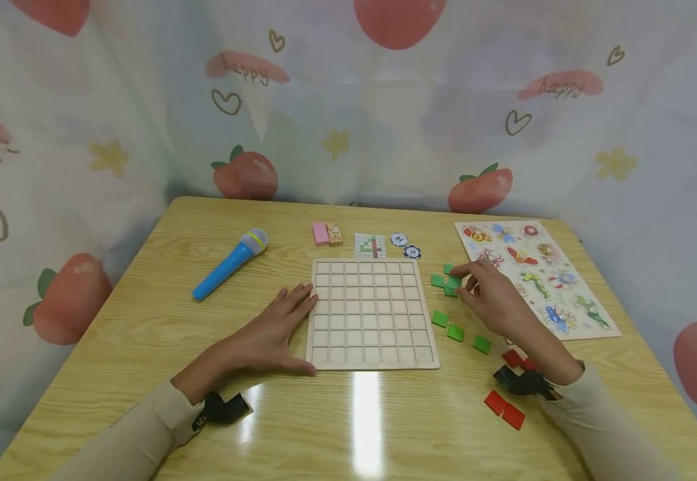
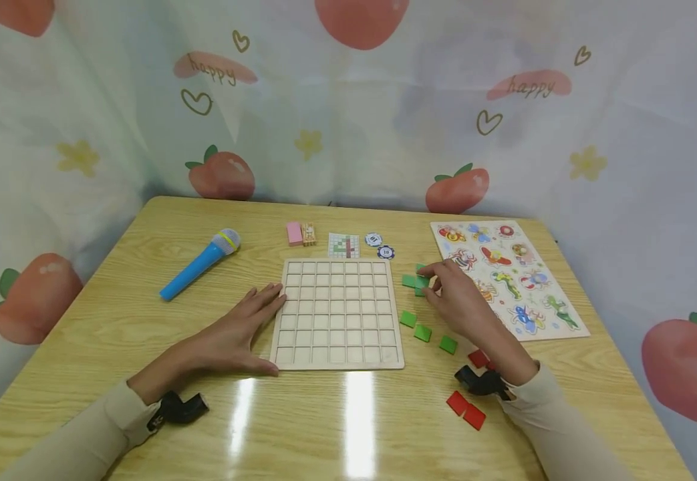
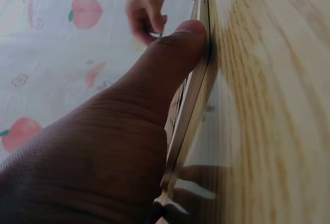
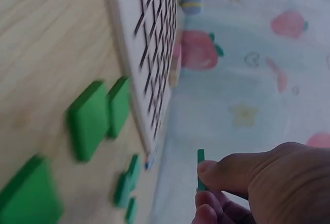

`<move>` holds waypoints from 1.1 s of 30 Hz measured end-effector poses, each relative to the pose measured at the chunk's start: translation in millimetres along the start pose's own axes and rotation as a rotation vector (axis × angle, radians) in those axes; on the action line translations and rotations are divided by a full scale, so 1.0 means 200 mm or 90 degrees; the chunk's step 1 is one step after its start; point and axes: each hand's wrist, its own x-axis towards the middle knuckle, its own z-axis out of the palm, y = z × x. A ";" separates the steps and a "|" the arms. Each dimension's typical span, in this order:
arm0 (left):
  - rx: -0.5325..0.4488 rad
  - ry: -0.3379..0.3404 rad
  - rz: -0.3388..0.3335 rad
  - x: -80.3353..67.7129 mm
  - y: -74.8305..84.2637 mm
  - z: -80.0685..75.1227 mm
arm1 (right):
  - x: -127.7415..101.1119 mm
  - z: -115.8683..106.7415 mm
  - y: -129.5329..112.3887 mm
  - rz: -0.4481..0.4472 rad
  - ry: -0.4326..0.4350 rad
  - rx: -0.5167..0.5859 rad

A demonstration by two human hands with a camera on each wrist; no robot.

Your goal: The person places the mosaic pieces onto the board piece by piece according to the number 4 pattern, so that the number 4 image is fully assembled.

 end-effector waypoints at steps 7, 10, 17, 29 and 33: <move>0.002 0.002 0.012 -0.01 0.00 -0.01 | 0.26 0.07 -0.23 -0.101 -0.070 -0.004; 0.002 -0.001 0.011 -0.01 -0.01 0.01 | 0.38 0.14 -0.28 -0.139 -0.099 -0.016; 0.010 -0.004 0.021 0.02 0.01 0.03 | 0.52 0.25 -0.28 -0.141 -0.150 -0.027; 0.020 -0.021 0.029 0.02 0.01 0.00 | 0.56 0.32 -0.27 -0.142 -0.160 -0.026; 0.027 -0.016 0.023 0.01 0.00 -0.01 | 0.57 0.31 -0.28 -0.170 -0.157 -0.036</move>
